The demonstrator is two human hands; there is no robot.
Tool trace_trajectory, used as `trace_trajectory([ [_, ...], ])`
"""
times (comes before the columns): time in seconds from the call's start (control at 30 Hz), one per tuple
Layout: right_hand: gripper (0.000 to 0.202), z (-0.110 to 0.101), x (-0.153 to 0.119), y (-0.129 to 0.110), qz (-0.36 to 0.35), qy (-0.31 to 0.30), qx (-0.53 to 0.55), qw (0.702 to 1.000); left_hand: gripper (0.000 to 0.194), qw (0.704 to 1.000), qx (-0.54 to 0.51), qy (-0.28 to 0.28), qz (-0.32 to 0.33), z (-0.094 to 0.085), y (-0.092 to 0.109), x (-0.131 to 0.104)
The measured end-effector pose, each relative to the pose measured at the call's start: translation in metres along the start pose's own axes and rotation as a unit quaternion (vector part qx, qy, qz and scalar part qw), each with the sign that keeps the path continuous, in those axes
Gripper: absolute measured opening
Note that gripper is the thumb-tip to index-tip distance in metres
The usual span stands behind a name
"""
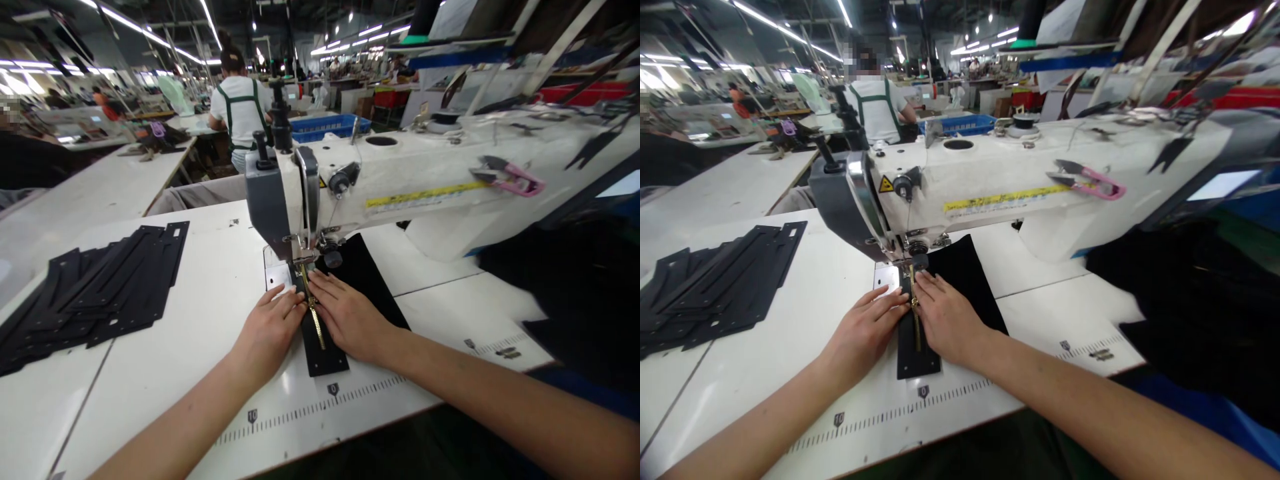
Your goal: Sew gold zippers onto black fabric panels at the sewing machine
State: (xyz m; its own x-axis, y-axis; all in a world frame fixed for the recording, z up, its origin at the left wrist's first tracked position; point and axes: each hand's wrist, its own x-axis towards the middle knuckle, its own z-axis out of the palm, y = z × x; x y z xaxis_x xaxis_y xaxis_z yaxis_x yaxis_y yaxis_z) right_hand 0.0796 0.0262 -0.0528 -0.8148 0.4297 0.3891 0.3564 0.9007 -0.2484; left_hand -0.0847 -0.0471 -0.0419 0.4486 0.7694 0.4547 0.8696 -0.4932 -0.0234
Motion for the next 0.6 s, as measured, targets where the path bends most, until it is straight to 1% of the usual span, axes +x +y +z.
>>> trace_trajectory([
  [0.27, 0.038, 0.002, 0.012, 0.013, -0.006, 0.025, 0.03, 0.999, 0.023, 1.0, 0.0, -0.005, 0.002, 0.002, -0.011, 0.009],
  [0.4, 0.033, 0.004, 0.02, 0.017, -0.006, 0.043, 0.046, 0.998, 0.023, 1.0, -0.006, 0.012, -0.002, 0.004, -0.018, 0.014],
  [0.6, 0.024, 0.006, 0.031, 0.022, 0.02, 0.029, 0.058, 0.998, 0.02, 0.999, -0.016, 0.011, -0.029, 0.009, -0.026, 0.018],
])
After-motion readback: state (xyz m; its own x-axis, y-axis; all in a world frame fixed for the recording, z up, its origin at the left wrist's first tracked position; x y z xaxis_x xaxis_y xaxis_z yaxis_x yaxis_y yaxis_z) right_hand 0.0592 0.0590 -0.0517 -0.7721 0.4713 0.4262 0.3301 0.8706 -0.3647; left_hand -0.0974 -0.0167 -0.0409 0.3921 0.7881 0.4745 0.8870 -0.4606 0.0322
